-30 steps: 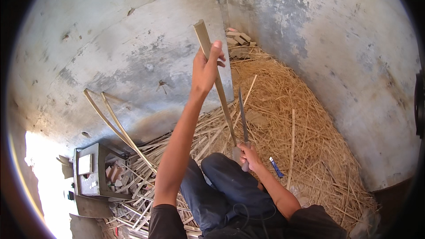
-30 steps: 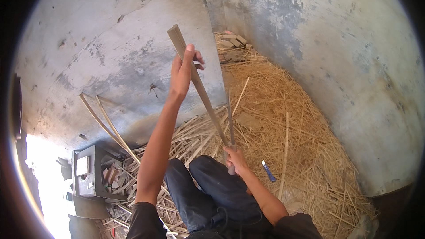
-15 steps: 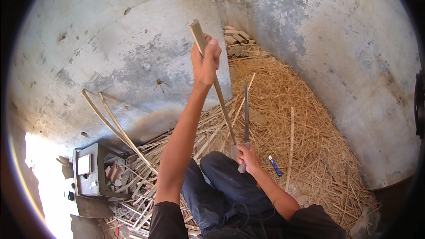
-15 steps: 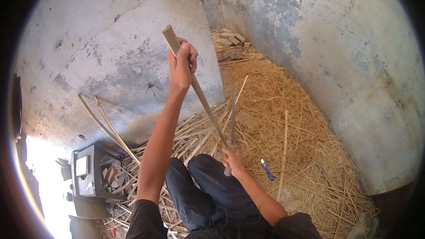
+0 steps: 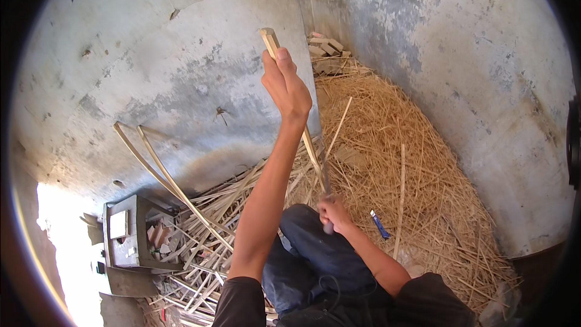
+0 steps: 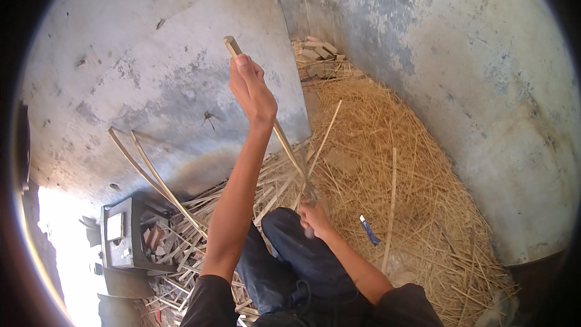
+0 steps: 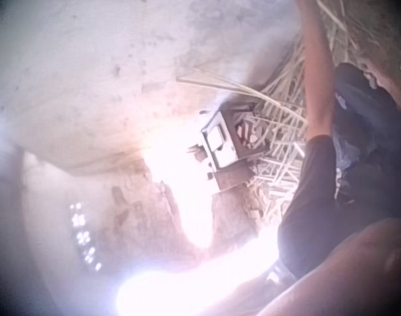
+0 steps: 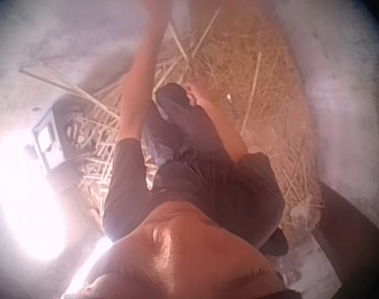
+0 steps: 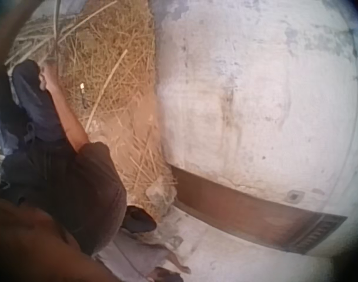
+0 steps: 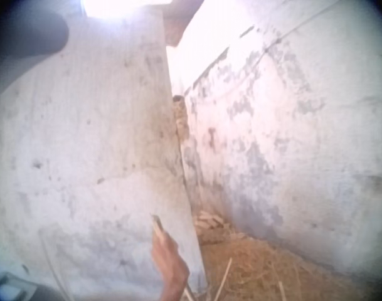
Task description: The person sits on a straw-covered floor and uses a large knife to split long bamboo poles into thin strips. They hold the bamboo with one hand and use the knife to drive a split down the length of the pole, separating it into smaller pieces.
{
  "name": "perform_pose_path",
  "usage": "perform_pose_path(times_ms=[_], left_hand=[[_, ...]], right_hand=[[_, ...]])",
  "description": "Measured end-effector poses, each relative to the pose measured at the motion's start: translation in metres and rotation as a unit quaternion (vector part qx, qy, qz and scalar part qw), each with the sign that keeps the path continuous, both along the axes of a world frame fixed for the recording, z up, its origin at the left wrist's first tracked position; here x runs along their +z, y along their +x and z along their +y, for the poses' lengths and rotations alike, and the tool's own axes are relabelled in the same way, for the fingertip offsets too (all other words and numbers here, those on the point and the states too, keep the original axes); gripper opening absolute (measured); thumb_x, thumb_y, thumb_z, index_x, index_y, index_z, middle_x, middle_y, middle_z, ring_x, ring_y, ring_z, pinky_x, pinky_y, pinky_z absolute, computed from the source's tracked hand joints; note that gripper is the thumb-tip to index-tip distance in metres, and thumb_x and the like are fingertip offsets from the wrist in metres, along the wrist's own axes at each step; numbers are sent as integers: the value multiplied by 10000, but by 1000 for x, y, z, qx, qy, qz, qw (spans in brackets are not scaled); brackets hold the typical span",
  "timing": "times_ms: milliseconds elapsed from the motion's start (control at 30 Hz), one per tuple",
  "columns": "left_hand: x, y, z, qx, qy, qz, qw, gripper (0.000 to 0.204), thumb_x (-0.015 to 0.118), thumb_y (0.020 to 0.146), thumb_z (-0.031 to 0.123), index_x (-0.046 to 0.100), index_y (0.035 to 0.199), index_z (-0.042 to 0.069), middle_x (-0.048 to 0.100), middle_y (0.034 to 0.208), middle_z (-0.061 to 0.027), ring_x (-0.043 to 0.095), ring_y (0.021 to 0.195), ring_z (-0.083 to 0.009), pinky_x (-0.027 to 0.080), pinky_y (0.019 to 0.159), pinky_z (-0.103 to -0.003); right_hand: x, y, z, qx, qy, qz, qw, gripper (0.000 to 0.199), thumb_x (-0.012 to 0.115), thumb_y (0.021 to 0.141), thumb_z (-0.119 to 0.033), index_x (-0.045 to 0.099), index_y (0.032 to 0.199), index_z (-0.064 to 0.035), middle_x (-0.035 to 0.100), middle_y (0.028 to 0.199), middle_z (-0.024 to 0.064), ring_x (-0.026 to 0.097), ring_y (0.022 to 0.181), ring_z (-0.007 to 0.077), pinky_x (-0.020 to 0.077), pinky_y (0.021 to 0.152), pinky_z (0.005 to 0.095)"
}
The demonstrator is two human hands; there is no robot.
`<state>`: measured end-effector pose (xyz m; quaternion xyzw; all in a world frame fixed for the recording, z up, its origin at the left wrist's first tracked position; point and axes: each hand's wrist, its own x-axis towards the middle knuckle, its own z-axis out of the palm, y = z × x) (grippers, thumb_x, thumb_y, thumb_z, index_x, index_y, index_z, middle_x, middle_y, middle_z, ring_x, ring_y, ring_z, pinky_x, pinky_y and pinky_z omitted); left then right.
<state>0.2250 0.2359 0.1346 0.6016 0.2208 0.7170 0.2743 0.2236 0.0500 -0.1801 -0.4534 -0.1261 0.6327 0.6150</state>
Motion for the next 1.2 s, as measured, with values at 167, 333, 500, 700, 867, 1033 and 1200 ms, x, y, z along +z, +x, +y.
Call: perform_pose_path(times_ms=[167, 333, 500, 700, 867, 1033, 1200], left_hand=[[-9, -15, 15, -58, -22, -2, 998, 541, 314, 1091, 511, 447, 815, 66, 360, 590, 8, 321, 542, -91, 248, 483, -300], [-6, -24, 3, -99, -52, -18, 994, 529, 320, 1093, 499, 460, 818, 69, 362, 591, 16, 310, 540, -77, 245, 484, -282], [-8, -26, -1, -81, -21, 6, 996, 623, 285, 1043, 663, 398, 817, 93, 362, 631, 16, 300, 508, -57, 254, 426, -223], [-16, -39, -3, -99, -31, -5, 995, 635, 280, 1045, 663, 411, 815, 85, 366, 627, 15, 316, 511, -56, 251, 428, -226], [-14, -34, -7, -75, -14, 2, 997, 633, 274, 1051, 654, 414, 813, 84, 362, 629, 17, 321, 513, -53, 250, 431, -226], [-13, -37, -1, -81, -30, -10, 996, 638, 285, 1048, 658, 422, 826, 76, 353, 628, 20, 315, 510, -54, 254, 428, -231], [-14, -50, -2, -169, -59, -20, 984, 581, 331, 1044, 631, 440, 913, 75, 383, 656, -10, 366, 519, -85, 313, 451, -250]], right_hand=[[-39, 19, -14, 22, -116, 18, 993, 168, 593, 895, -26, 463, 813, -94, 391, 575, -24, 371, 427, 83, 312, 389, 275], [55, 18, -13, 0, 66, 11, 998, 172, 587, 885, -18, 474, 781, -94, 395, 573, -20, 377, 419, 79, 321, 385, 273], [31, 2, -4, -10, 32, 47, 998, 145, 590, 879, -15, 499, 787, -79, 394, 567, -19, 385, 421, 78, 318, 372, 268], [49, 32, 7, 29, -10, -60, 998, 166, 603, 870, -14, 496, 750, -57, 424, 566, -2, 382, 408, 93, 303, 368, 276], [101, 21, 7, -44, 65, -105, 991, 167, 604, 874, 0, 478, 777, -53, 426, 576, 3, 389, 414, 96, 312, 369, 279], [-10, 14, -5, 55, -68, -76, 993, 180, 608, 874, 23, 458, 851, -72, 401, 598, -14, 361, 428, 81, 316, 371, 268], [-6, 33, -12, 40, -83, -68, 993, 149, 611, 890, -13, 482, 825, -49, 411, 587, -8, 380, 425, 95, 307, 369, 281]])
